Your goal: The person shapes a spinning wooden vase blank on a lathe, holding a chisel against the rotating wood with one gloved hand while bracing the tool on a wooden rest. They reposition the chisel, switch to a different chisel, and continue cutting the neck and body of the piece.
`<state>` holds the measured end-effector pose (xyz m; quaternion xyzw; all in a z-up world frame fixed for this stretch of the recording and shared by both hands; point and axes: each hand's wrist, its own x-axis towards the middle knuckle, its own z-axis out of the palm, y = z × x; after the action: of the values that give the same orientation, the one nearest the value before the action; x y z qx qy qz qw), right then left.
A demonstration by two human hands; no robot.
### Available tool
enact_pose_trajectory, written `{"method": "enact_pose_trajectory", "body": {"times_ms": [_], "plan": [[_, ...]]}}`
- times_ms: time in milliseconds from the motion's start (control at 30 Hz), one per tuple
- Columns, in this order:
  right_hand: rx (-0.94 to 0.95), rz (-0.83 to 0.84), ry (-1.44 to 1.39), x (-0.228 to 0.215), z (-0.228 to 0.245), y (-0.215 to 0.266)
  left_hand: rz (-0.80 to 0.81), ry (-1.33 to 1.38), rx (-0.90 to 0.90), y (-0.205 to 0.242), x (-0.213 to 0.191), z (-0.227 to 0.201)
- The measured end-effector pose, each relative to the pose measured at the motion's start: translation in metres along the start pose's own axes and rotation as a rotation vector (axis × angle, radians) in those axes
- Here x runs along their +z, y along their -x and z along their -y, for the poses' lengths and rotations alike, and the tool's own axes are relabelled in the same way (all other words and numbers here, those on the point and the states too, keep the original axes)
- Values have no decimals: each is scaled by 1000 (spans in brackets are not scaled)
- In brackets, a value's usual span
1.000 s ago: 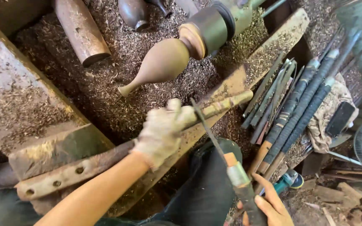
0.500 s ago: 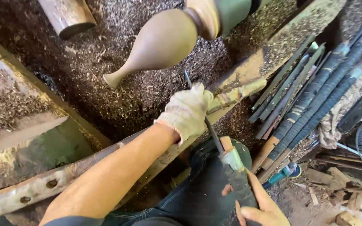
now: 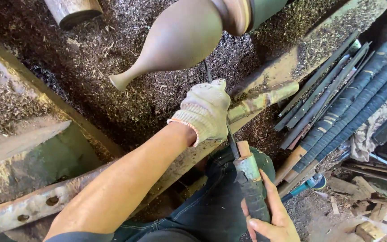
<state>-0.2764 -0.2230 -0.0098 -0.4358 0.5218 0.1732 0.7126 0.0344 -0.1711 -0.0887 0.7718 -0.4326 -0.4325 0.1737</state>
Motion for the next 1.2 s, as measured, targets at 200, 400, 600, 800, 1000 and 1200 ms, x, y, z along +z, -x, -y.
{"method": "enact_pose_trajectory", "body": {"times_ms": [200, 400, 600, 800, 1000, 1200], "plan": [[4, 98, 13, -16, 4, 0, -9, 34, -36, 0, 1, -1], [77, 152, 11, -25, 17, -4, 33, 27, -46, -1, 0, -1], [80, 71, -71, -34, 20, -5, 36, 6, -30, 0, 0, -1], [131, 247, -27, -74, 16, -11, 53, -6, -33, -3, 2, -2], [153, 330, 48, -93, 25, -27, 67, -38, -66, -2, 0, -3], [198, 361, -9, -92, 32, -29, 67, -31, -69, -2, 0, -3]]}}
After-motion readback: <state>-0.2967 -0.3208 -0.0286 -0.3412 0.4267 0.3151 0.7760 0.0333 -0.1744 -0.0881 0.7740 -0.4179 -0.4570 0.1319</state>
